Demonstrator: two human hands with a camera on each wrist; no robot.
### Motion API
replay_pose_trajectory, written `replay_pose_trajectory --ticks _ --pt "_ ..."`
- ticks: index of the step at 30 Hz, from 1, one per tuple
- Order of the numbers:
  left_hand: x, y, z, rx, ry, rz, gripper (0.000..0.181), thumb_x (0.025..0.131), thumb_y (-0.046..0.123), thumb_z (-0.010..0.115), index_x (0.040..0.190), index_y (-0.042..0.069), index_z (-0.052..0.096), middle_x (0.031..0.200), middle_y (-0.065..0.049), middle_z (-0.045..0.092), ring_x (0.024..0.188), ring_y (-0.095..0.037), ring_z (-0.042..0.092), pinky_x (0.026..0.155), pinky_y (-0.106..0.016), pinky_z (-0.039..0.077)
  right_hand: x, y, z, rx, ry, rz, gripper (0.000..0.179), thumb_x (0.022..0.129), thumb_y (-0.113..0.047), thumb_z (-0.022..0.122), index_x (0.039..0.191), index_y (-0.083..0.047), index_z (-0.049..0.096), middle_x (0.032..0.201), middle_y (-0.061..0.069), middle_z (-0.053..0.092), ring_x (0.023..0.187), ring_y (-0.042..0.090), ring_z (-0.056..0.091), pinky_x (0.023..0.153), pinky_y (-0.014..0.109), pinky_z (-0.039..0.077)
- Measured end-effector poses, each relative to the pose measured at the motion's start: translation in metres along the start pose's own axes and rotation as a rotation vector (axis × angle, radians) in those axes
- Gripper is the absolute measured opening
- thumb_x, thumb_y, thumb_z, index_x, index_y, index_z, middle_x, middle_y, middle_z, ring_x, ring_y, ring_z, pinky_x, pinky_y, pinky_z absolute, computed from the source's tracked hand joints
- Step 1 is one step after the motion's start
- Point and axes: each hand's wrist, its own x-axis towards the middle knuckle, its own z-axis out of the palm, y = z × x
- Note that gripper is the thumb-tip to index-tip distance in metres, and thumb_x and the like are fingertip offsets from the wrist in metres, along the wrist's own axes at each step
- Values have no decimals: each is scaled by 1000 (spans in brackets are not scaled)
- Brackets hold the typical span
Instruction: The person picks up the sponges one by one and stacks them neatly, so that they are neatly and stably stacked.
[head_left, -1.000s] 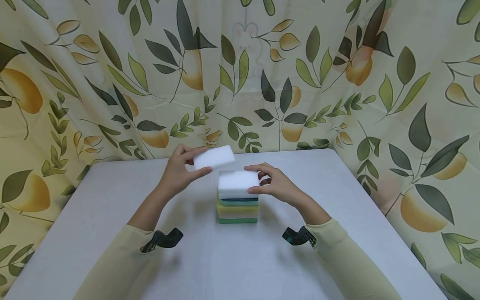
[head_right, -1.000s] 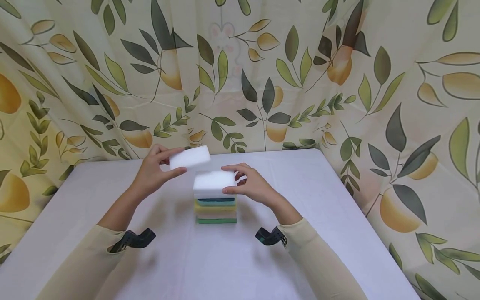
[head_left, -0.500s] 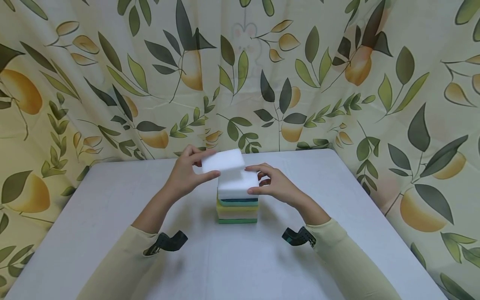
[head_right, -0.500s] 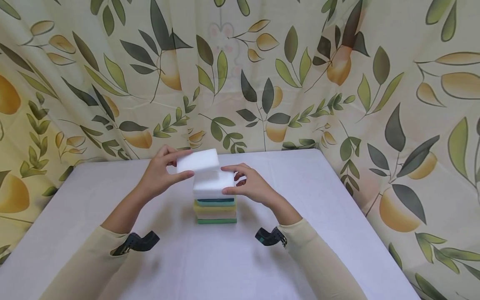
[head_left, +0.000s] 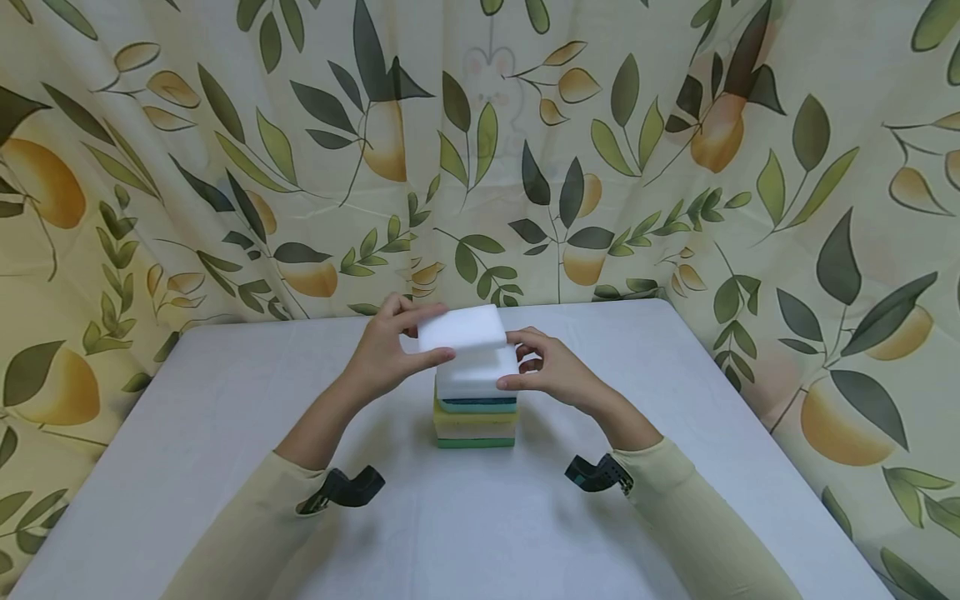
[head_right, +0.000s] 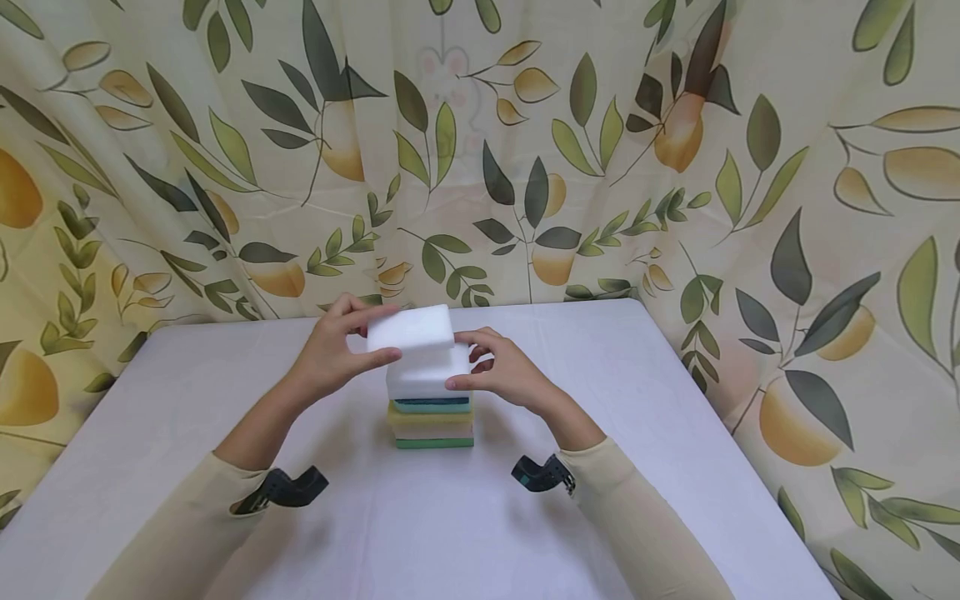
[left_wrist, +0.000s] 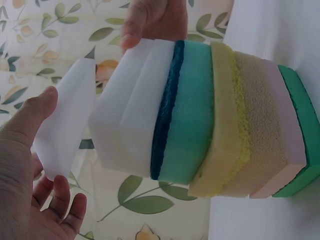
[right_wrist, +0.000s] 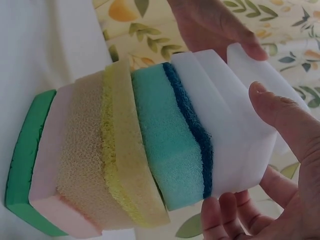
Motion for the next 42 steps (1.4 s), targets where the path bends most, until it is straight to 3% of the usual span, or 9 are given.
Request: replay_pose_trajectory --ticks 14,30,42 --pt "0 4 11 -12 -30 29 60 74 31 88 128 18 68 101 -4 44 95 -21 51 77 -33 47 -2 0 -3 12 -23 -57 58 78 -19 83 130 -11 59 126 9 51 106 25 52 90 38 48" --pt "0 3 17 13 -80 62 60 74 32 88 128 16 68 97 -3 43 88 -20 49 76 -34 45 -1 0 -3 11 -29 -35 62 78 -20 84 132 -10 56 129 9 51 108 26 55 92 39 49" --pt "-2 3 19 24 -110 58 62 73 35 88 128 16 68 98 -2 44 89 -19 48 75 -33 44 -4 0 -2 46 -31 -11 64 78 -20 84 134 -8 54 127 12 51 101 28 61 85 36 53"
